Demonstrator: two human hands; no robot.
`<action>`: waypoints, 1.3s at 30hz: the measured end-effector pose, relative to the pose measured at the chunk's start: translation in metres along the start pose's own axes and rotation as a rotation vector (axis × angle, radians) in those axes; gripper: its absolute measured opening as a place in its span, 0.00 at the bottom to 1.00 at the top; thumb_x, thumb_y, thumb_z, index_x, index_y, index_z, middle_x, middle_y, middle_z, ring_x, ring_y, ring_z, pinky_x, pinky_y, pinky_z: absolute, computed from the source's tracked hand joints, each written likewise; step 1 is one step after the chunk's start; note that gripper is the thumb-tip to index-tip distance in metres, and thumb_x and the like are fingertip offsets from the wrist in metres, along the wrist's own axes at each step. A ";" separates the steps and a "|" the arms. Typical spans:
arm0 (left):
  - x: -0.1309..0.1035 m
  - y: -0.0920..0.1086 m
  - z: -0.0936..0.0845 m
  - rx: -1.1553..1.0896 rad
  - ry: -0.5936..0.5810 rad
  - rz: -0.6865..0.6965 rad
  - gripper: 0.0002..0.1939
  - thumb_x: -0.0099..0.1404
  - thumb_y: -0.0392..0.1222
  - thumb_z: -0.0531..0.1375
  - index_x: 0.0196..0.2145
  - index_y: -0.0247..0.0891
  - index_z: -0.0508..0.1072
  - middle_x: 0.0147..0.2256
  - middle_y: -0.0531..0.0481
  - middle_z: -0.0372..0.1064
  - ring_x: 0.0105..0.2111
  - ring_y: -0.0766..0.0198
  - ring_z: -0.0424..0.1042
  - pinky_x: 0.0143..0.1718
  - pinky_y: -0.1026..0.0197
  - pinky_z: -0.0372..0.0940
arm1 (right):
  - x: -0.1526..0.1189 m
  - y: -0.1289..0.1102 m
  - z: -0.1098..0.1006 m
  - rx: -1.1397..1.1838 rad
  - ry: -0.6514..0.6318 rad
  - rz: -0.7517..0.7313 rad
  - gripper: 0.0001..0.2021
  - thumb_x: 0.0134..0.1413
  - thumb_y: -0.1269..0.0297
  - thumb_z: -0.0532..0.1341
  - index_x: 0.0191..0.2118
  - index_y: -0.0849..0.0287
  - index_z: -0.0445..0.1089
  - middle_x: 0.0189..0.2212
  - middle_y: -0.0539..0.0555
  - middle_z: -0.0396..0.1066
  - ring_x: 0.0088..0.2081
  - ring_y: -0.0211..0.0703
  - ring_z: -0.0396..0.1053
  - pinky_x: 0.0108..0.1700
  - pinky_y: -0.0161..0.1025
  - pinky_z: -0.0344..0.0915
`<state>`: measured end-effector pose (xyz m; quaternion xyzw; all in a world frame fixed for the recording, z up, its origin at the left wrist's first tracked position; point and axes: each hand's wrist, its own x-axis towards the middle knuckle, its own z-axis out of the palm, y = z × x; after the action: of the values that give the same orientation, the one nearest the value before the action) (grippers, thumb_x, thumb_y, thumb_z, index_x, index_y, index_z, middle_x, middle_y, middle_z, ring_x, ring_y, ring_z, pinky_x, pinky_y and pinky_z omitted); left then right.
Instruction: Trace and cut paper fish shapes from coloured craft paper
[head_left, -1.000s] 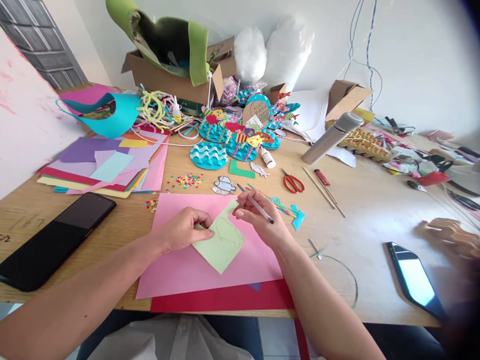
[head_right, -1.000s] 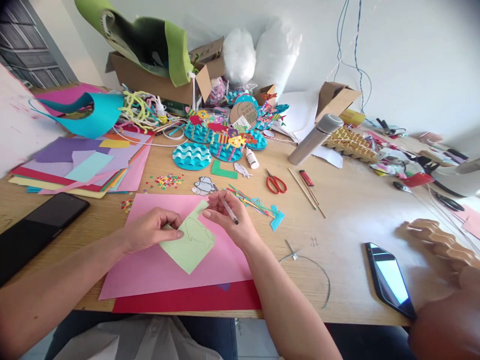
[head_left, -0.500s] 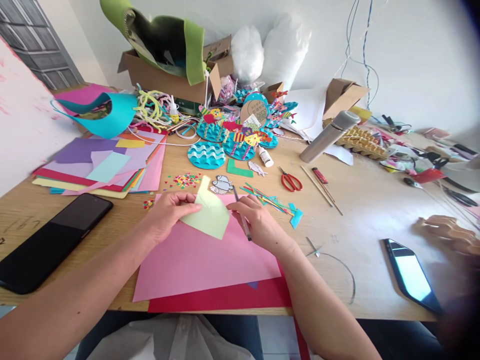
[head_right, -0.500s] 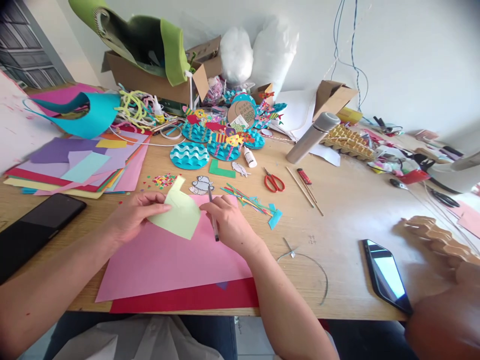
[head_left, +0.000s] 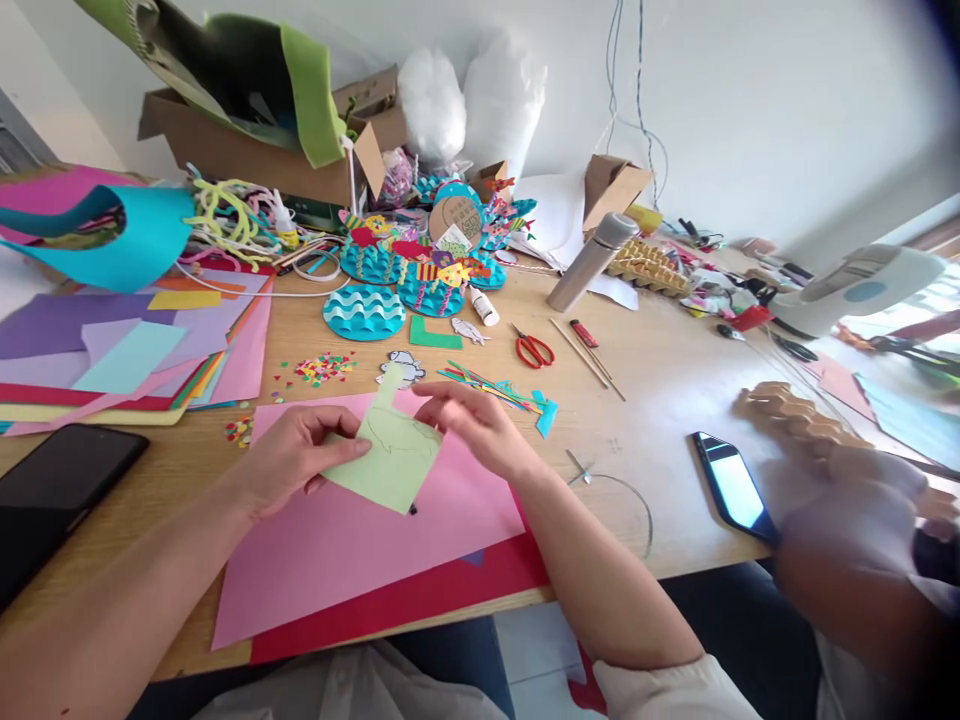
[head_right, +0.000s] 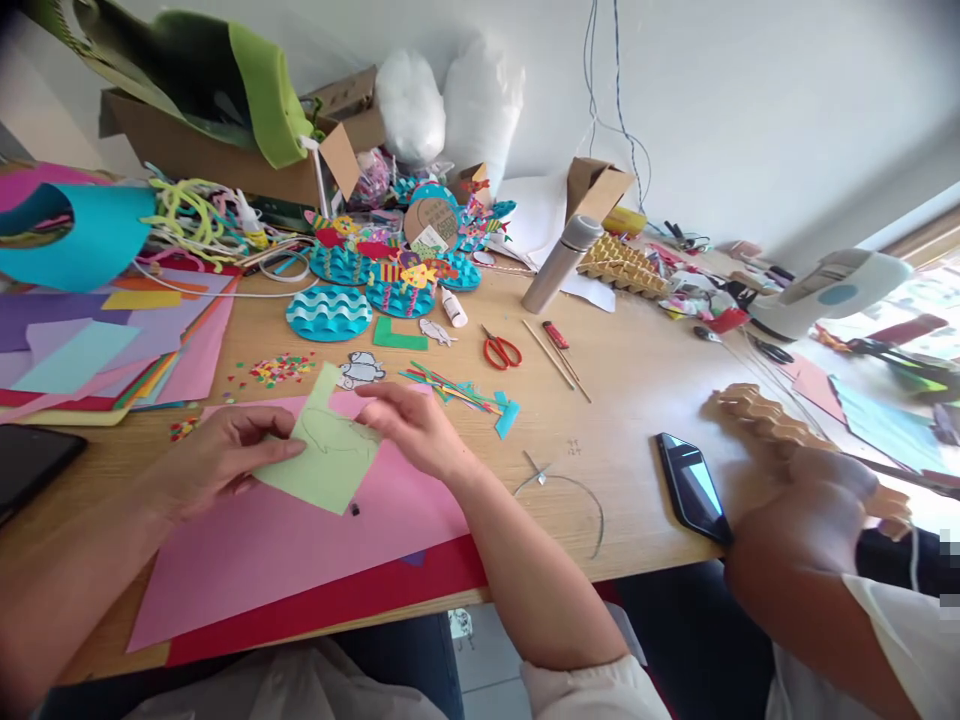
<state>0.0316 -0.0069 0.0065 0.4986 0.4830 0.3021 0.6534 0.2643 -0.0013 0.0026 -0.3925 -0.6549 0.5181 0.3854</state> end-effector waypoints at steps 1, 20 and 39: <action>0.000 -0.001 0.001 0.046 -0.010 0.012 0.13 0.47 0.48 0.71 0.22 0.37 0.74 0.17 0.57 0.59 0.13 0.75 0.53 0.10 0.70 0.46 | 0.000 0.000 0.002 0.008 -0.021 0.034 0.26 0.51 0.42 0.62 0.43 0.62 0.72 0.27 0.51 0.70 0.28 0.37 0.65 0.30 0.36 0.62; 0.012 -0.019 0.001 -0.177 0.129 0.105 0.13 0.50 0.49 0.70 0.30 0.37 0.80 0.30 0.47 0.76 0.31 0.61 0.71 0.34 0.61 0.66 | 0.040 0.014 -0.084 -0.948 0.486 0.385 0.11 0.64 0.63 0.54 0.37 0.61 0.72 0.40 0.62 0.73 0.46 0.49 0.70 0.48 0.45 0.63; 0.009 -0.010 0.000 -0.289 0.240 0.225 0.17 0.48 0.51 0.70 0.34 0.38 0.80 0.35 0.46 0.78 0.38 0.54 0.75 0.40 0.56 0.67 | 0.018 -0.020 -0.031 0.109 0.292 0.159 0.18 0.48 0.56 0.66 0.42 0.58 0.66 0.30 0.51 0.69 0.29 0.39 0.70 0.29 0.36 0.64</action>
<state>0.0343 -0.0022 -0.0054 0.4110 0.4501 0.4966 0.6180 0.2829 0.0236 0.0290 -0.4928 -0.5297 0.5193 0.4550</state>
